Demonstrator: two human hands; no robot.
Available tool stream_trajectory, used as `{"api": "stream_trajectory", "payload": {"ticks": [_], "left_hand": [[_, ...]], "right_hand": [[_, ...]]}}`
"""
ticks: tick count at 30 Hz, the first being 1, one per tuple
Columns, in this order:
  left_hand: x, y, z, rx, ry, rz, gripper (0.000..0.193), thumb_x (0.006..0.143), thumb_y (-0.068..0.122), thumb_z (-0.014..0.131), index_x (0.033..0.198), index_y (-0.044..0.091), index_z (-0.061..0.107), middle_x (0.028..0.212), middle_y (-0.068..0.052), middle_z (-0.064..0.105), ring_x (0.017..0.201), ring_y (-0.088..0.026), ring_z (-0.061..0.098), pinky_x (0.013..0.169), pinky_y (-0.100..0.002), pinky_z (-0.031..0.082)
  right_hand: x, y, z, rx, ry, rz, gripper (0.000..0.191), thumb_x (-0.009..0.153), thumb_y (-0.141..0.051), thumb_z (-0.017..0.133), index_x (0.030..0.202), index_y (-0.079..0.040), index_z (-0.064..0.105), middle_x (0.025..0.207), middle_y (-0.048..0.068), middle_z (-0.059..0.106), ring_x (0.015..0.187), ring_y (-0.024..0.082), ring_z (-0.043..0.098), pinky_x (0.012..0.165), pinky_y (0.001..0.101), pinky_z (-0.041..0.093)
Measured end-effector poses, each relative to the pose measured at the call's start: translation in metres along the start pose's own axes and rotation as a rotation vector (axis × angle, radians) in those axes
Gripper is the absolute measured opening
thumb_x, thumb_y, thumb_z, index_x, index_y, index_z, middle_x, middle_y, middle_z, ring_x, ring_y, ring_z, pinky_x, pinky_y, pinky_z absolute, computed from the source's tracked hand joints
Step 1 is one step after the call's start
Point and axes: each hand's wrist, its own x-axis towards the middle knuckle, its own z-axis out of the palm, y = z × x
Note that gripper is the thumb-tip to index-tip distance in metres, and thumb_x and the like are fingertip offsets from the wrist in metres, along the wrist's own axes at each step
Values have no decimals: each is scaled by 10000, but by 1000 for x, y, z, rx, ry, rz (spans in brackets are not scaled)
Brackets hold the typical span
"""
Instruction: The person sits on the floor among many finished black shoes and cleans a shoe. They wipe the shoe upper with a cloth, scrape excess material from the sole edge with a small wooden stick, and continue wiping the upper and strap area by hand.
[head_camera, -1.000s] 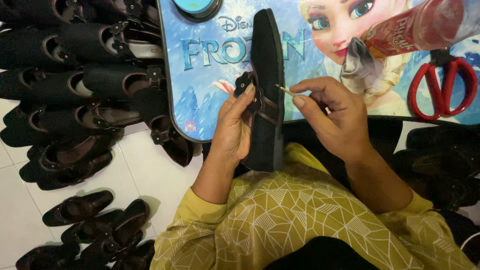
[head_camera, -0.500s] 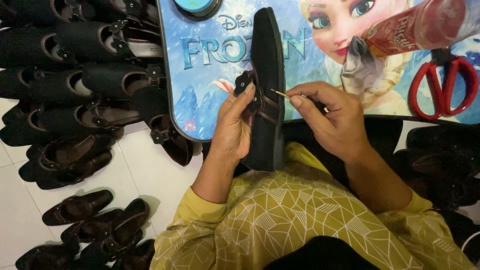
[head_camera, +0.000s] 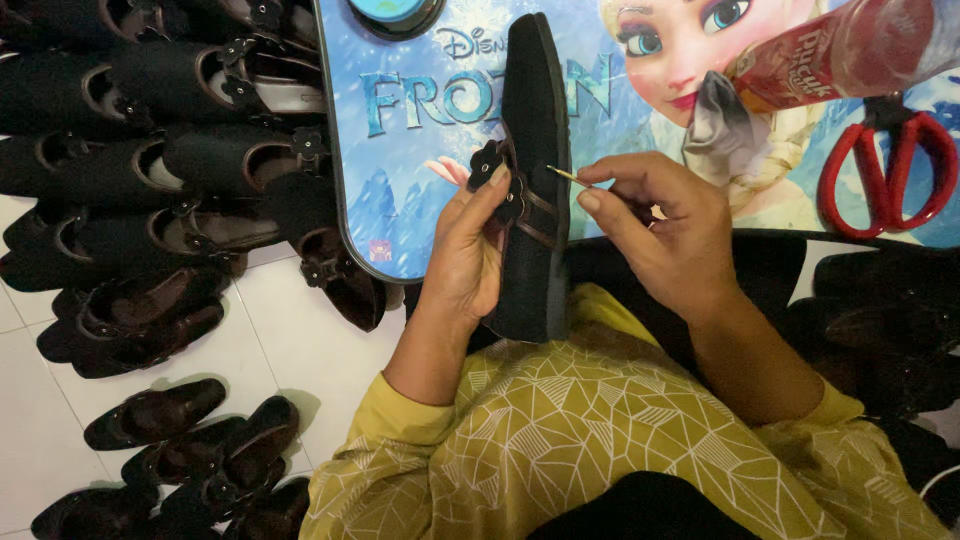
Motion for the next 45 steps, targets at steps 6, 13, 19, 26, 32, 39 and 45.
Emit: {"api": "stream_trajectory", "payload": {"ticks": [6,13,19,26,32,39,45], "left_hand": [[1,-1,-1,26,39,36,277,1061,116,615,1308,-9,604,1172,-67,690,1067,-150,671,974,-307,528],[1,-1,0,35,41,37,273,1054,135,627,1280,-17,607,1154,-74,697,1053,-157,672,963,-316,530],[1,-1,-1,34,34,31,300,1040,128,620,1308,-5,606,1174,-66,699,1058,-147,674,957,-306,530],[1,-3,-3,3,24,18,286,1053,131,620,1300,-13,607,1166,-75,700,1049,-153,679,947,-314,542],[1,-2,-4,10,8,14,272,1056,134,619,1285,-13,612,1154,-74,702,1042,-156,680,940,-321,545],[2,-2,-3,27,47,28,290,1039,121,618,1298,-8,606,1180,-67,699,1073,-148,677,967,-298,537],[1,-1,-5,-1,4,-4,268,1048,136,617,1272,-10,611,1159,-89,701,1039,-169,677,932,-333,538]], "right_hand": [[0,-7,-3,-186,-33,-109,138,979,-25,756,1111,-2,726,877,-5,614,742,34,541,644,208,431],[1,-1,0,-89,-53,-63,102,1087,-63,650,1128,13,705,844,-24,626,762,38,537,653,213,437],[0,3,-1,181,-61,220,166,1090,-153,605,1155,-24,686,681,-32,565,569,17,486,519,196,360],[-3,-2,0,-126,-6,-92,152,1007,-34,744,1153,-25,704,884,-1,641,755,49,562,658,215,437],[-2,-3,0,-316,35,-186,157,953,-8,817,1087,-65,756,863,34,623,732,69,569,646,238,437],[-2,1,-2,-136,-23,-64,123,1000,-15,746,1121,-20,730,821,-5,632,693,34,529,606,218,406],[-4,1,1,-19,25,22,100,1050,-32,701,1147,-13,717,827,-16,642,721,17,535,633,198,418]]}}
